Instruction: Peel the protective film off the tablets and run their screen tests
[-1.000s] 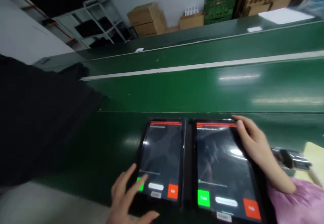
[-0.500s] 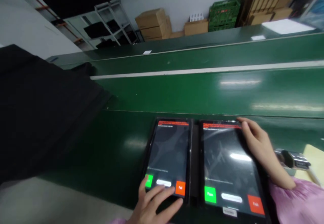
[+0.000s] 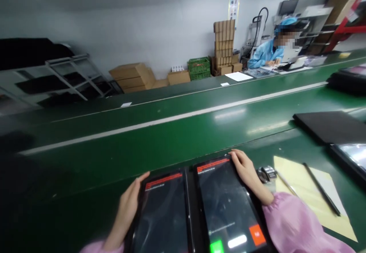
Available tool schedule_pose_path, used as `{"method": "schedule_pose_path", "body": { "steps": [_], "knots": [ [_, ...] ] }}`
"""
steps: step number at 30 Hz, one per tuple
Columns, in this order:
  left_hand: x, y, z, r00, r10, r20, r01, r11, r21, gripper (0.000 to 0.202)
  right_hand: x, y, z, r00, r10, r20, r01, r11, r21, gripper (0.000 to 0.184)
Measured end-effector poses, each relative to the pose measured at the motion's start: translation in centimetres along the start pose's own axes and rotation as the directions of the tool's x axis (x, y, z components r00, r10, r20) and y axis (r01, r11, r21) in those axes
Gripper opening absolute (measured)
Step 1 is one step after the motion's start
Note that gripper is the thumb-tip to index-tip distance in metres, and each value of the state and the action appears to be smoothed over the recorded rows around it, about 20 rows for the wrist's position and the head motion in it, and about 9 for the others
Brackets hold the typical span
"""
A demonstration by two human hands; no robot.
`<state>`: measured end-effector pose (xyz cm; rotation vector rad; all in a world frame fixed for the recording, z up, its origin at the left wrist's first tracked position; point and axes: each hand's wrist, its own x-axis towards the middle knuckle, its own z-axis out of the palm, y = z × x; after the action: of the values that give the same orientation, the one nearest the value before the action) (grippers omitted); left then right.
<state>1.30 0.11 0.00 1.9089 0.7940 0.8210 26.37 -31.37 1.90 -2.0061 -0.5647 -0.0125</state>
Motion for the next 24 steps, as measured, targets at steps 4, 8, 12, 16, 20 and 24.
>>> {"method": "schedule_pose_path", "body": {
  "steps": [4,8,12,16,20,24],
  "knots": [
    [-0.5,0.2,-0.1,0.999,-0.046,-0.008,0.046,0.999,-0.014,0.070,0.0,0.3,-0.5,0.999,0.040,0.019,-0.040,0.999,0.011,0.079],
    [-0.6,0.8,0.2,0.996,-0.092,-0.007,0.092,0.995,-0.040,0.067,0.1,0.5,-0.9,0.997,0.043,0.066,-0.043,0.999,-0.004,0.076],
    [-0.7,1.5,0.6,0.994,-0.113,-0.005,0.112,0.990,-0.085,0.059,0.2,0.5,-1.1,0.995,-0.001,0.102,0.005,0.999,-0.033,0.074],
    [-0.6,1.9,0.9,0.989,-0.151,0.010,0.150,0.978,-0.146,0.051,0.5,-0.3,-1.4,0.994,-0.043,0.103,0.051,0.996,-0.077,0.077],
    [-2.6,2.0,-0.3,0.969,-0.243,0.038,0.246,0.945,-0.218,0.053,-1.1,-1.8,-2.9,0.983,-0.168,0.070,0.177,0.972,-0.154,0.070],
    [-8.1,2.5,-3.4,0.926,-0.358,0.122,0.378,0.888,-0.262,0.063,-6.2,-2.6,-5.2,0.862,-0.463,0.206,0.497,0.851,-0.167,0.034]
  ]
}}
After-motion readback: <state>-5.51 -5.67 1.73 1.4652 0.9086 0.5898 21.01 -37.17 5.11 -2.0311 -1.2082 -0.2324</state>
